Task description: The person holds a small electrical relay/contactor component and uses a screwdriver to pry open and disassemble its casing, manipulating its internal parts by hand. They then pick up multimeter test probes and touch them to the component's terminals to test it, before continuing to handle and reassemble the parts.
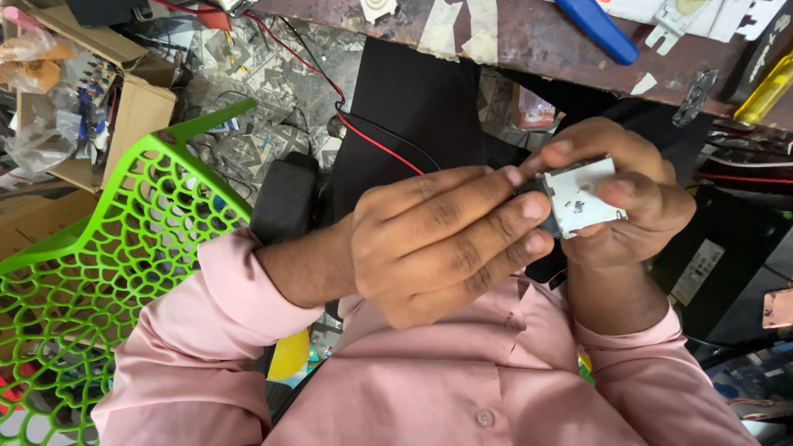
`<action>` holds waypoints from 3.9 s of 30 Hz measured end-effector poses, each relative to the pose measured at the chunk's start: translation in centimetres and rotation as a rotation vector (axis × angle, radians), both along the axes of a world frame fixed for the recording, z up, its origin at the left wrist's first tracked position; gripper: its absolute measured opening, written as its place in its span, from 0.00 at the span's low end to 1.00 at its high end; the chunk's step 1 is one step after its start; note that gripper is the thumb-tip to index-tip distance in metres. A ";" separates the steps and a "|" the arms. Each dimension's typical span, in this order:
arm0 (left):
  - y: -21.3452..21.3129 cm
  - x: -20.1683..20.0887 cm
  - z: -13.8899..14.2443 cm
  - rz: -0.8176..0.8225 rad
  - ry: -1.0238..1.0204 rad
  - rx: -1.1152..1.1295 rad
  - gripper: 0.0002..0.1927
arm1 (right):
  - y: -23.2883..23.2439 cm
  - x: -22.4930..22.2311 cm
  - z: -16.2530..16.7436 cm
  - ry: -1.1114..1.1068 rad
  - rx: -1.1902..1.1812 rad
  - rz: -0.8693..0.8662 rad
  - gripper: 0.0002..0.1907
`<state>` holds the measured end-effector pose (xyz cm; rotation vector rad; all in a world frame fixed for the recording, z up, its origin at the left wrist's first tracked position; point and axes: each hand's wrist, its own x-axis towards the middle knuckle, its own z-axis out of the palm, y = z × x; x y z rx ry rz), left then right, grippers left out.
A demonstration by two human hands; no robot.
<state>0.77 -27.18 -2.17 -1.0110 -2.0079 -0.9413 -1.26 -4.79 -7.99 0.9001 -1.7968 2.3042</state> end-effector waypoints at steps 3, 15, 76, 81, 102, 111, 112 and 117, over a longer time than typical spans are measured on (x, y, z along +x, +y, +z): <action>0.0 0.1 -0.1 -0.009 0.005 0.013 0.08 | -0.2 -0.1 0.1 0.014 -0.032 0.031 0.17; 0.0 0.1 -0.3 -0.020 0.034 0.004 0.08 | -0.3 0.2 0.7 0.053 0.096 -0.019 0.16; 0.9 -0.2 -1.5 -0.031 -0.542 0.367 0.24 | 0.4 0.6 -0.7 -0.217 0.108 -0.159 0.25; 0.9 0.1 -1.8 0.004 -0.620 0.426 0.25 | 0.4 0.2 0.5 -0.216 0.247 -0.159 0.28; 1.8 0.8 -3.1 0.010 -0.932 0.572 0.18 | 0.8 0.3 0.6 -0.240 0.422 -0.272 0.28; 2.2 0.9 -2.5 0.011 -1.057 0.576 0.27 | 0.2 0.0 0.6 -0.225 0.357 -0.300 0.32; 2.3 0.8 -2.5 0.025 -1.029 0.544 0.27 | 0.1 -0.1 0.6 -0.225 0.352 -0.298 0.32; 2.3 0.6 -2.2 0.050 -0.857 0.437 0.25 | -0.2 -0.1 1.0 -0.254 0.314 -0.248 0.30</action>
